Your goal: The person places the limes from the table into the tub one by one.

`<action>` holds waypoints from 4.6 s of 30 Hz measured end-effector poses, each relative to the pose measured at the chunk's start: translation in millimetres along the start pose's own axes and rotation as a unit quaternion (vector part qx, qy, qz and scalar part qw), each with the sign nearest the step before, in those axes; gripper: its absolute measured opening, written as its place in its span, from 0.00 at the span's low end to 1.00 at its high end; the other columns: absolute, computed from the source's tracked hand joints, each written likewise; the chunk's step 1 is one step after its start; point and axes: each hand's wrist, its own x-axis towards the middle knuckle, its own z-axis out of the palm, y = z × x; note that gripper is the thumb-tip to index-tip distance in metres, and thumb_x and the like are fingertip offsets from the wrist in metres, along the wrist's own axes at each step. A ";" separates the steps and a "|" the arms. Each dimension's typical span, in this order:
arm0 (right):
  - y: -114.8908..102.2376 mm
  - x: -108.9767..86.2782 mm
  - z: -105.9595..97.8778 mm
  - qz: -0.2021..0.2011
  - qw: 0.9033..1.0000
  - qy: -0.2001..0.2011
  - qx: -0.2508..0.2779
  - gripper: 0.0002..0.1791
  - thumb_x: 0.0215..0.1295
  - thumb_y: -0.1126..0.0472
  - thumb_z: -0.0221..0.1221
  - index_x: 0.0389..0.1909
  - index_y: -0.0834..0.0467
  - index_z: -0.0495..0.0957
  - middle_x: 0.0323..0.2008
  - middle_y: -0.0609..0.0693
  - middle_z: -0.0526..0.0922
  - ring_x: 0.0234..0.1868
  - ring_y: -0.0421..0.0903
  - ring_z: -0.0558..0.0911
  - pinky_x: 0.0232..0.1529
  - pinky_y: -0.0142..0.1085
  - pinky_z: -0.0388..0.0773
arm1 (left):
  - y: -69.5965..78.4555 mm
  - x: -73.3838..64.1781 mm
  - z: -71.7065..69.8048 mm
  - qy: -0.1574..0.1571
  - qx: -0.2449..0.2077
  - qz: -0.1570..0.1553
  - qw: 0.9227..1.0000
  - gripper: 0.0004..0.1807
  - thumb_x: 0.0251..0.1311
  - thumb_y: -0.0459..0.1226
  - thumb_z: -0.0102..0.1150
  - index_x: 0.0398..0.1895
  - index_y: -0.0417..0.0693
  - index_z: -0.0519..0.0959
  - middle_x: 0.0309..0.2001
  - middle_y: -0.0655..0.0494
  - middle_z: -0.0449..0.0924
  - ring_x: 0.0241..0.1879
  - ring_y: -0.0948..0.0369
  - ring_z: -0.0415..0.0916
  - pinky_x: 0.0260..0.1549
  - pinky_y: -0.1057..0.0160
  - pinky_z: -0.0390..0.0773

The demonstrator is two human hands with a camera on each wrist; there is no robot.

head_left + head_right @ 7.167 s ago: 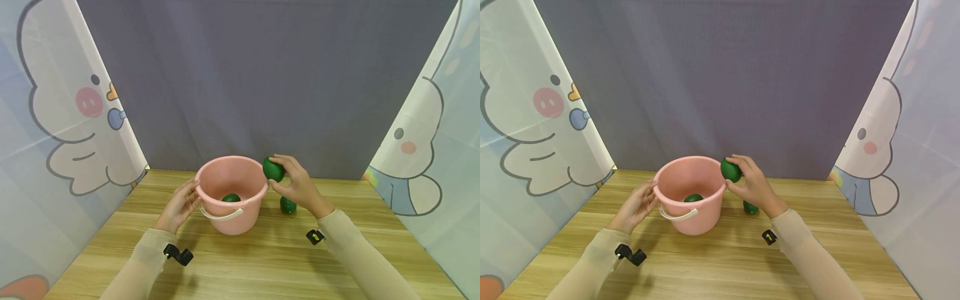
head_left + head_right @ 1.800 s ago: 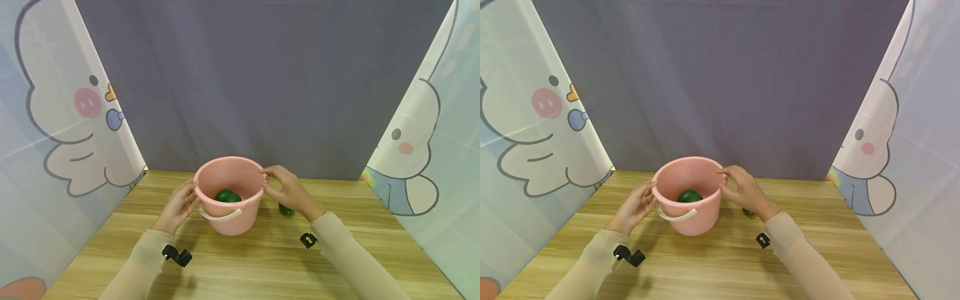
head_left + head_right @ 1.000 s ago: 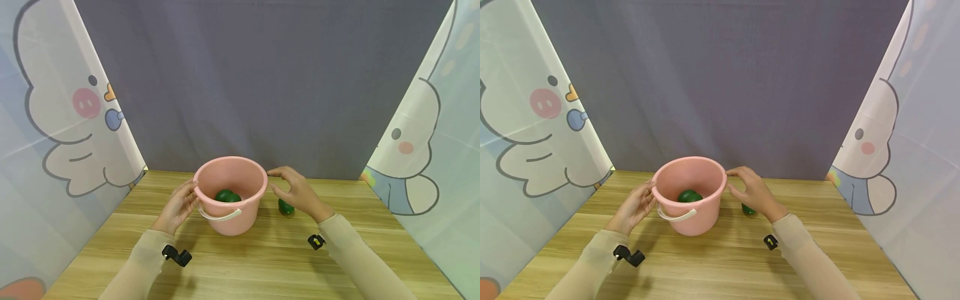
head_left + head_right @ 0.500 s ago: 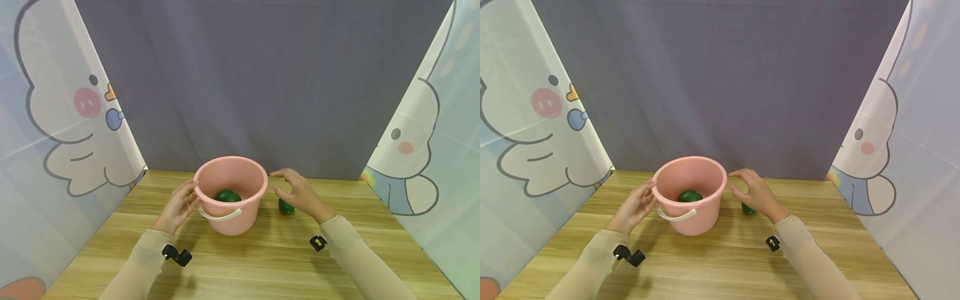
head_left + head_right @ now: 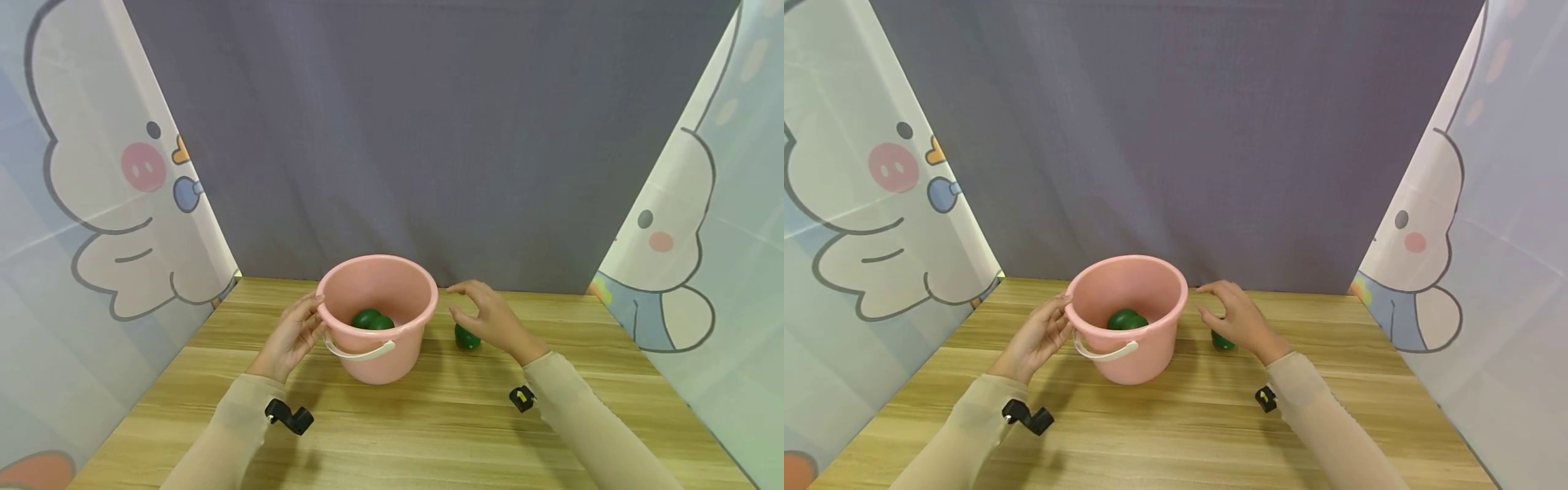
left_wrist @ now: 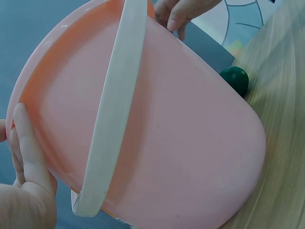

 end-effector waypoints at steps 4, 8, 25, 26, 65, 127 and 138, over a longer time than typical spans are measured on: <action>-0.1 -2.0 1.9 0.014 1.000 -0.015 -0.010 0.20 0.65 0.63 0.66 0.57 0.63 0.77 0.52 0.57 0.80 0.55 0.55 0.78 0.55 0.53 0.82 | 0.1 0.2 0.0 0.001 0.004 -0.002 1.000 0.13 0.73 0.35 0.53 0.56 0.43 0.68 0.37 0.55 0.72 0.30 0.67 0.75 0.26 0.78 0.83; 0.3 -4.2 3.8 0.028 0.999 -0.023 -0.007 0.20 0.65 0.63 0.66 0.57 0.63 0.77 0.53 0.57 0.80 0.55 0.55 0.78 0.55 0.53 0.81 | -0.3 0.4 0.2 0.002 0.002 -0.001 1.000 0.12 0.73 0.34 0.53 0.56 0.42 0.68 0.37 0.56 0.72 0.29 0.67 0.75 0.26 0.78 0.83; 12.7 -15.5 17.9 0.066 0.996 -0.060 -0.029 0.21 0.64 0.61 0.66 0.56 0.63 0.78 0.54 0.55 0.81 0.57 0.56 0.79 0.57 0.54 0.81 | -2.2 0.7 -0.8 0.005 -0.005 0.003 1.000 0.08 0.72 0.33 0.52 0.51 0.43 0.73 0.37 0.55 0.73 0.29 0.67 0.75 0.26 0.78 0.83; 12.8 -16.2 18.6 0.069 0.995 -0.062 -0.028 0.21 0.64 0.61 0.66 0.56 0.63 0.78 0.54 0.55 0.81 0.57 0.56 0.79 0.57 0.54 0.80 | -2.3 0.7 -0.9 0.004 -0.004 0.004 1.000 0.08 0.72 0.33 0.52 0.51 0.44 0.73 0.37 0.55 0.73 0.29 0.67 0.75 0.26 0.78 0.83; 29.4 -38.2 29.7 0.145 0.982 -0.104 -0.062 0.20 0.64 0.60 0.67 0.55 0.61 0.78 0.53 0.57 0.80 0.57 0.60 0.76 0.59 0.60 0.76 | -2.9 1.5 -1.5 -0.002 0.000 0.005 1.000 0.10 0.72 0.33 0.53 0.54 0.44 0.72 0.40 0.55 0.72 0.31 0.67 0.76 0.28 0.78 0.84; 45.6 -50.1 42.0 0.237 0.960 -0.149 -0.013 0.32 0.60 0.59 0.72 0.63 0.60 0.72 0.55 0.69 0.71 0.50 0.64 0.78 0.47 0.58 0.85 | -1.9 1.0 -0.8 -0.004 0.000 0.004 1.000 0.15 0.73 0.34 0.52 0.60 0.42 0.69 0.42 0.54 0.70 0.32 0.67 0.75 0.27 0.78 0.83; 47.3 -50.4 43.4 0.243 0.958 -0.150 -0.010 0.31 0.61 0.62 0.71 0.64 0.61 0.71 0.56 0.68 0.71 0.51 0.64 0.78 0.47 0.58 0.84 | -2.1 0.8 -1.3 0.000 0.001 0.005 1.000 0.15 0.73 0.33 0.52 0.59 0.42 0.70 0.40 0.55 0.71 0.31 0.67 0.75 0.27 0.78 0.83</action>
